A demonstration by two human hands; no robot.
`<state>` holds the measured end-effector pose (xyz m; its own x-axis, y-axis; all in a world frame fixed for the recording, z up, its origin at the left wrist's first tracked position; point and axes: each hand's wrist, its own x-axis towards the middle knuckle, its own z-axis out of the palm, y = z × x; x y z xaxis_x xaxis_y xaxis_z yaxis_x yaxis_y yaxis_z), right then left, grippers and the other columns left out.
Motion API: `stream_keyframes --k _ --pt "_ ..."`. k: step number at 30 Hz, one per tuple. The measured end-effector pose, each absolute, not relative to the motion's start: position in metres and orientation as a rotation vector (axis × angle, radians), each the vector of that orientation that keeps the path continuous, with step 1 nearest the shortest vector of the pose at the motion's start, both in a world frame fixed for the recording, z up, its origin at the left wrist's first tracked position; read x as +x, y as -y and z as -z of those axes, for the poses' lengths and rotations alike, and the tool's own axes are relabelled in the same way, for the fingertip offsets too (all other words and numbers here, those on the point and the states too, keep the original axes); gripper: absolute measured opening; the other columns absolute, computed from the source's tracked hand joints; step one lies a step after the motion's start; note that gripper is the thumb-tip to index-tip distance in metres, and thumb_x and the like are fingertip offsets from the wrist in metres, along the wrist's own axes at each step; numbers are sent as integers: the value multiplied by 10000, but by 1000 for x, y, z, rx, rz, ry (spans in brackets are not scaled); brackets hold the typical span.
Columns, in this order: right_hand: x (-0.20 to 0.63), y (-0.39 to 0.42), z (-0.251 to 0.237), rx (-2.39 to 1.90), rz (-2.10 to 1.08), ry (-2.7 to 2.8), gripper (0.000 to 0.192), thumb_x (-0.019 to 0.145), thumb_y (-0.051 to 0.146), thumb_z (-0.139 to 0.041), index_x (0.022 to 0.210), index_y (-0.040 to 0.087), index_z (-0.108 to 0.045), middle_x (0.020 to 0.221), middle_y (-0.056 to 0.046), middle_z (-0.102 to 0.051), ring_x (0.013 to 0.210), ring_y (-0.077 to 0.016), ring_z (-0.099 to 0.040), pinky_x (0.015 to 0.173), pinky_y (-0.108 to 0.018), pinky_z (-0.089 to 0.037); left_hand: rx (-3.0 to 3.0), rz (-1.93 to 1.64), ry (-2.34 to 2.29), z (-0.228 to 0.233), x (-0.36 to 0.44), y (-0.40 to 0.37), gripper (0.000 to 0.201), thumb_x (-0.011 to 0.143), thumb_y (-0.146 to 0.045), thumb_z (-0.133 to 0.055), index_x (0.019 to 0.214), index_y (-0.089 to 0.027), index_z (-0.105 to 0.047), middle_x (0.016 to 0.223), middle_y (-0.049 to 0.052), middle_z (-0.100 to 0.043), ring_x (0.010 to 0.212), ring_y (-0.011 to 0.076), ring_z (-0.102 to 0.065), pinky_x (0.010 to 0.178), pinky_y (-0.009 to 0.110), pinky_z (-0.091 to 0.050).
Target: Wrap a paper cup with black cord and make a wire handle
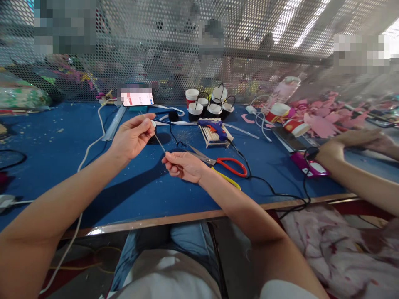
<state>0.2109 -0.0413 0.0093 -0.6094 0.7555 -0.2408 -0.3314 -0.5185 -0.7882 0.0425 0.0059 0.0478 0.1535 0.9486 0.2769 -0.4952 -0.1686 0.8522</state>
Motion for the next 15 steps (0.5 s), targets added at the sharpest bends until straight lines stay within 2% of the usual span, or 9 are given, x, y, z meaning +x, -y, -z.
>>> stream_keyframes --k 6,10,15 --pt "213 41 -8 -679 -2190 948 223 772 291 -652 782 69 -641 589 7 -549 464 1 -444 438 -114 -329 1105 -1397 -515 -45 40 -10 159 788 -75 -575 818 -167 -701 558 -20 -526 545 45 -489 542 167 -425" --pt "213 41 -8 -611 -2280 929 266 787 295 -637 875 44 -647 613 12 -538 481 1 -453 450 -116 -355 1090 -1373 -521 -44 39 -13 172 795 -72 -564 822 -176 -698 549 -23 -522 539 47 -487 542 170 -426" --pt "214 40 -8 -636 -2305 964 252 762 308 -659 796 59 -654 561 18 -542 422 2 -444 391 -105 -334 1084 -1354 -512 -44 39 -12 157 796 -83 -561 838 -156 -693 571 -14 -534 553 51 -495 548 173 -421"
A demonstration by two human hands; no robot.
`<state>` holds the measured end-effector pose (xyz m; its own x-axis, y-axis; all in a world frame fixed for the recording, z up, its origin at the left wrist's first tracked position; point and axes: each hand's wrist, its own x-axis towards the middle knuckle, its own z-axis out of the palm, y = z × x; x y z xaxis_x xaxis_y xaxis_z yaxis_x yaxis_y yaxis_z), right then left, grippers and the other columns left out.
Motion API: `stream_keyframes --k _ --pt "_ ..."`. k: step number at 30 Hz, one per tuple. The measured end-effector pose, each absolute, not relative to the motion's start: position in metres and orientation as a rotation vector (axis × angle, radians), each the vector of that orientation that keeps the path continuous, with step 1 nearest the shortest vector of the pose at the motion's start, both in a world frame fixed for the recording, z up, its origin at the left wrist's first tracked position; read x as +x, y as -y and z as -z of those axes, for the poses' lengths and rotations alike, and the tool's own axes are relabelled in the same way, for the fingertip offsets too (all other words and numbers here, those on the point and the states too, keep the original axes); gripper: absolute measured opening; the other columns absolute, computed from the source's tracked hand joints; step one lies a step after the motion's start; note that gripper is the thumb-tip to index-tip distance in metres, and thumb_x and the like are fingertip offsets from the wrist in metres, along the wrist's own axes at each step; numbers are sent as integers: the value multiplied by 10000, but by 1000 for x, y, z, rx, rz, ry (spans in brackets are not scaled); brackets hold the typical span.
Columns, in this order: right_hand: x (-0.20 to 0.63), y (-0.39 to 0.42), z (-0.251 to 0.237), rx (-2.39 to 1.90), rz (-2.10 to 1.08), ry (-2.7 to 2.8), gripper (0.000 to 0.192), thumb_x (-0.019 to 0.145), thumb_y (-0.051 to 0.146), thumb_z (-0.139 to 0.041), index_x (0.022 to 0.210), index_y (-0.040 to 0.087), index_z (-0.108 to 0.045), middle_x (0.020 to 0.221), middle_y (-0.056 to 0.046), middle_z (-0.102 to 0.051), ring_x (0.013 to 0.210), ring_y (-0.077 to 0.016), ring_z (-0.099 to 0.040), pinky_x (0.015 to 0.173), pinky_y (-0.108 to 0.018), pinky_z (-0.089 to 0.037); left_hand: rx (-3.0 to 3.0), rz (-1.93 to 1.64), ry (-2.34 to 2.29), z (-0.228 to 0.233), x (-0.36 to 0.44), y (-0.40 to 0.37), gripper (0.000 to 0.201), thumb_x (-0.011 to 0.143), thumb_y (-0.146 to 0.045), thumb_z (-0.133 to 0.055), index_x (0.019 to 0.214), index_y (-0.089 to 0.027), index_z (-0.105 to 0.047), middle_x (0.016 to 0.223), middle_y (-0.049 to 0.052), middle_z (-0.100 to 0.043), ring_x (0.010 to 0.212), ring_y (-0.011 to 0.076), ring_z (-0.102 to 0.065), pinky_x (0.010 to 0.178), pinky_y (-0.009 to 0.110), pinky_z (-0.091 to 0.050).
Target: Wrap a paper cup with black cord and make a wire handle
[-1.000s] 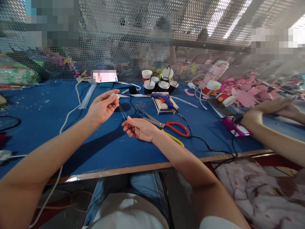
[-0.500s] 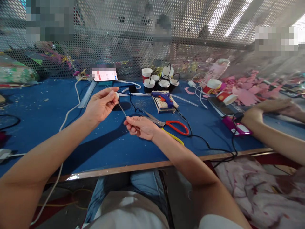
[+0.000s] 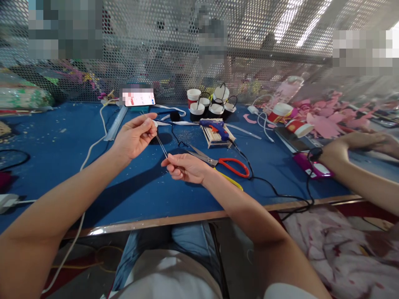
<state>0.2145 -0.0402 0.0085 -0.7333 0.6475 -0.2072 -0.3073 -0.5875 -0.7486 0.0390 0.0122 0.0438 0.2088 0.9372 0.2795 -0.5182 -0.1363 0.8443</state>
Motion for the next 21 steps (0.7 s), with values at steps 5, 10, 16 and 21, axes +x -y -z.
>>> stream_keyframes --k 5,10,16,21 --pt "215 40 -8 -809 -2216 1027 219 712 300 -702 755 90 -654 552 15 -578 400 -22 -482 368 -118 -359 1078 -1344 -513 -43 39 -10 155 776 -71 -571 826 -143 -698 568 -17 -530 539 48 -481 546 176 -411" --pt "214 42 -9 -884 -2198 1037 196 733 287 -681 732 96 -639 542 15 -581 409 -33 -502 363 -125 -364 1089 -1326 -503 -43 39 -10 153 766 -79 -579 823 -133 -710 605 -5 -548 548 44 -487 540 170 -398" --pt "211 42 -11 -949 -2151 1029 193 724 278 -688 697 95 -631 521 15 -588 394 -34 -507 346 -120 -363 1111 -1313 -522 -44 38 -9 141 745 -127 -620 848 -147 -714 602 -12 -535 547 41 -476 527 166 -388" --pt "210 42 -9 -964 -2127 1058 215 701 297 -706 689 94 -634 523 11 -604 389 -37 -514 348 -125 -381 1138 -1326 -539 -45 38 -8 131 720 -153 -650 833 -143 -715 607 -11 -544 539 41 -465 522 175 -378"
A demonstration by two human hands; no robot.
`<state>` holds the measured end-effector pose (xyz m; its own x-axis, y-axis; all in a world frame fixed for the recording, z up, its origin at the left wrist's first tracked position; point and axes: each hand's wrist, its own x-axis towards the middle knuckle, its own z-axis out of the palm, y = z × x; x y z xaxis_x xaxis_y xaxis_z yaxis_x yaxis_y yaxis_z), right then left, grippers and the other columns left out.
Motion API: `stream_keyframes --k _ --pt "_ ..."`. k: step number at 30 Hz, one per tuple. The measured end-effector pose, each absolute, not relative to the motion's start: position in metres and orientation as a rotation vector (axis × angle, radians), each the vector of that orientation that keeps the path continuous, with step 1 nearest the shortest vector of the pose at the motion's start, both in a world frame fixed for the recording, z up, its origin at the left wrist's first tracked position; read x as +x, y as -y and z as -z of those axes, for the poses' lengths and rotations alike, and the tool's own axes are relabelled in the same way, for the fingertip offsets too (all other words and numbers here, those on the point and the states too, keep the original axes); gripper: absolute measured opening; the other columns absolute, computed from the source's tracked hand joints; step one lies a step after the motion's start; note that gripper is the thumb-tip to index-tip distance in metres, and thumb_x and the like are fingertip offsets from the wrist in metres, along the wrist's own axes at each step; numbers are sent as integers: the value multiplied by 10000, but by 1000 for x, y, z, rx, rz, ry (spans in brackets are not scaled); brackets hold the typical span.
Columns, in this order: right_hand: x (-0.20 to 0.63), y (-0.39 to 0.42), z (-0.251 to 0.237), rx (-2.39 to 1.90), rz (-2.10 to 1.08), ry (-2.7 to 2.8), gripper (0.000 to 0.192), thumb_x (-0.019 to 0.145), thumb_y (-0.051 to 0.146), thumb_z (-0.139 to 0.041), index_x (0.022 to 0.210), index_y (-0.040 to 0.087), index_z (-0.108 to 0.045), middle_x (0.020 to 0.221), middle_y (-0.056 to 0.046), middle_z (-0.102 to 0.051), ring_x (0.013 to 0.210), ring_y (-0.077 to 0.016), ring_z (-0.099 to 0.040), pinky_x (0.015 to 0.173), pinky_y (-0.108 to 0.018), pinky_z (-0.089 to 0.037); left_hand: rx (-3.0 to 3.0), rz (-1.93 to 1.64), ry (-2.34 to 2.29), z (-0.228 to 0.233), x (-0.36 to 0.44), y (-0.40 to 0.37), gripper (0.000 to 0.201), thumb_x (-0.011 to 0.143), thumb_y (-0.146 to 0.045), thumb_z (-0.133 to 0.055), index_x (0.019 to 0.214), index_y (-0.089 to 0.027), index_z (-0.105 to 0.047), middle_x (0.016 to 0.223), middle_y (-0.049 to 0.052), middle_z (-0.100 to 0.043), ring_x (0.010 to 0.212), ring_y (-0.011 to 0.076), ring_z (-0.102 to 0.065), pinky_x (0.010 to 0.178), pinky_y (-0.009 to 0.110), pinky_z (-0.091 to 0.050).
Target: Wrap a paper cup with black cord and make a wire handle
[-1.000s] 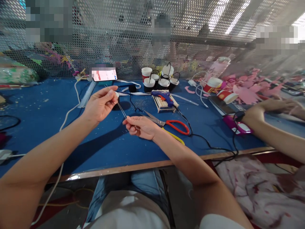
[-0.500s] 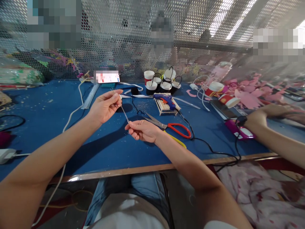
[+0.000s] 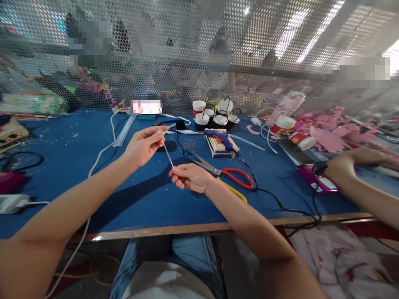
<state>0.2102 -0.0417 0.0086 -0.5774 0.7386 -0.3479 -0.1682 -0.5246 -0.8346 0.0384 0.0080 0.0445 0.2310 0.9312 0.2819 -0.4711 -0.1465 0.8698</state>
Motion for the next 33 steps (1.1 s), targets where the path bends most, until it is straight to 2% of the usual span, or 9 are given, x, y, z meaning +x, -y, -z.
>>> stream_keyframes --k 11,19,22,24,26,28,30,32,33 --pt "210 42 -4 -975 -2069 1116 267 681 352 -716 690 101 -626 530 12 -606 390 -41 -511 348 -143 -382 1201 -1341 -572 -46 39 -4 113 732 -172 -644 823 -154 -708 583 -19 -522 533 48 -450 521 191 -369" --pt "209 45 -7 -994 -2044 1165 281 687 369 -709 706 100 -630 543 6 -614 425 -55 -552 382 -148 -426 1277 -1370 -602 -42 39 -9 118 714 -201 -654 804 -137 -693 589 -21 -522 526 47 -436 518 198 -350" --pt "210 45 -9 -1016 -1970 1189 281 690 373 -704 713 105 -623 549 5 -616 428 -61 -558 384 -156 -438 1352 -1340 -723 -39 34 -17 199 723 -221 -648 896 -125 -654 624 -12 -534 541 61 -454 535 209 -366" --pt "211 44 -11 -1067 -1875 1238 297 685 390 -701 712 106 -620 543 1 -613 425 -67 -561 384 -163 -445 1481 -1428 -861 -40 29 -20 418 694 -230 -681 1087 -146 -569 722 13 -571 643 107 -516 602 242 -407" --pt "212 42 -11 -1139 -1749 1323 316 689 415 -688 712 108 -616 540 -4 -611 425 -78 -569 387 -176 -455 1706 -1668 -995 -44 25 -17 649 634 -219 -735 1222 -192 -461 954 69 -590 888 185 -542 741 299 -427" --pt "214 40 -11 -1210 -1609 1429 325 708 433 -659 710 112 -609 537 -8 -608 421 -89 -573 386 -188 -459 2051 -1822 -978 -50 25 -8 623 661 -224 -716 1229 -225 -458 1225 112 -496 1169 264 -410 919 366 -360" --pt "217 39 -12 -1274 -1474 1545 310 735 426 -624 689 121 -595 527 -3 -597 402 -90 -560 373 -195 -447 2487 -1644 -754 -52 30 5 436 751 -200 -614 1173 -235 -513 1248 101 -498 1218 272 -377 992 400 -294" --pt "221 40 -17 -1348 -1367 1720 265 767 372 -585 651 135 -572 502 9 -577 374 -87 -536 359 -198 -425 2898 -1133 -485 -50 40 16 361 802 -149 -504 1157 -209 -531 1161 108 -567 1133 249 -471 986 401 -308" --pt "224 41 -22 -1388 -1313 1831 239 786 333 -555 641 144 -562 494 13 -571 364 -85 -526 356 -199 -413 3000 -938 -502 -47 46 20 359 808 -133 -472 1160 -174 -529 1118 127 -590 1094 256 -500 980 419 -311"
